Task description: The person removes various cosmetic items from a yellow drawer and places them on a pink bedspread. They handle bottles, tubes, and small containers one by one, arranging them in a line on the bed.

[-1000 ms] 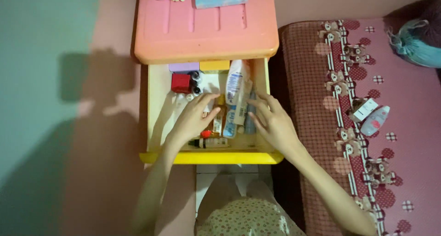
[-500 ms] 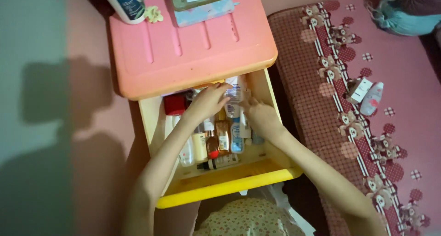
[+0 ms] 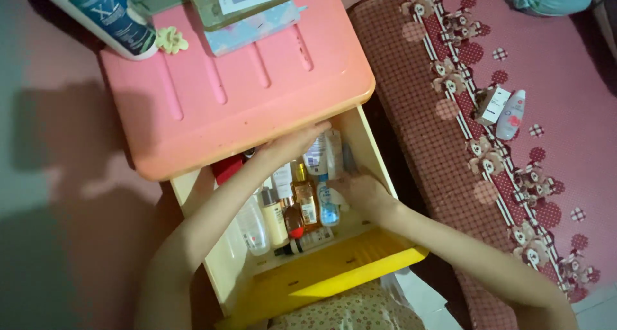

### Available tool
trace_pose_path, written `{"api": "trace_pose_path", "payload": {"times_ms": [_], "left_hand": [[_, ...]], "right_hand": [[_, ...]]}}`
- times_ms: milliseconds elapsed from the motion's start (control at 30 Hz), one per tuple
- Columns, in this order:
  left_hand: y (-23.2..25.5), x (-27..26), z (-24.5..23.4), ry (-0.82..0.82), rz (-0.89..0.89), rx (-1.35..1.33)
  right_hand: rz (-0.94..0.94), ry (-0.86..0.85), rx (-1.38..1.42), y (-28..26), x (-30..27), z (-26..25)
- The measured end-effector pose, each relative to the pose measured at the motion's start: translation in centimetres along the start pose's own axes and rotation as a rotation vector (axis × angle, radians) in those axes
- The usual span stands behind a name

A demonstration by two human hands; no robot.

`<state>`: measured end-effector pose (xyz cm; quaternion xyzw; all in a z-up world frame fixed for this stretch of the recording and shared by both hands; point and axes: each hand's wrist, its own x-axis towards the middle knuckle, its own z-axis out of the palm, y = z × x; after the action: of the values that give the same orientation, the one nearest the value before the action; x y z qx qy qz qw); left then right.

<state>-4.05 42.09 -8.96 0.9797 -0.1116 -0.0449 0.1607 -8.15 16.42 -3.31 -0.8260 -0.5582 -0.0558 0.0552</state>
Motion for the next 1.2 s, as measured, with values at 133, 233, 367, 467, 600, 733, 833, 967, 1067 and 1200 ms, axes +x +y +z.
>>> {"api": "trace_pose_path", "payload": {"times_ms": [133, 233, 367, 467, 600, 733, 833, 967, 1067, 1200], "left_hand": [[-0.9, 0.6, 1.1, 0.017, 0.065, 0.009], [-1.1, -0.3, 2.4, 0.034, 0.111, 0.014], [-0.3, -0.6, 4.0, 0.073, 0.168, 0.032], [-0.1, -0.6, 4.7, 0.101, 0.204, 0.05], [-0.4, -0.8, 5.6, 0.142, 0.268, 0.074], [-0.7, -0.1, 6.3, 0.143, 0.309, 0.123], [1.4, -0.8, 1.0, 0.124, 0.322, 0.223], [3.5, -1.5, -4.4, -0.038, 0.335, -0.134], [3.9, -2.6, -6.2, -0.141, 0.231, -0.252], [4.1, -3.8, -8.1, -0.238, 0.025, -0.336]], "right_hand": [[0.007, -0.097, -0.011, 0.4, -0.9, 1.7], [0.026, -0.186, -0.06, 0.1, -0.9, 1.5], [-0.012, -0.08, 0.005, 0.3, -0.9, 1.6], [0.004, -0.142, 0.001, 0.3, -1.1, 2.4], [0.02, -0.244, -0.048, 0.2, -1.4, 3.5], [0.006, -0.182, 0.045, 0.3, -2.0, 3.6], [0.004, -0.204, -0.04, -0.1, -0.9, 1.3], [0.164, -0.597, 0.053, -0.7, 1.2, -0.8], [0.198, -0.493, 0.091, 0.4, 0.6, 2.0], [0.199, -0.407, 0.065, 1.0, -0.2, 5.3]]}}
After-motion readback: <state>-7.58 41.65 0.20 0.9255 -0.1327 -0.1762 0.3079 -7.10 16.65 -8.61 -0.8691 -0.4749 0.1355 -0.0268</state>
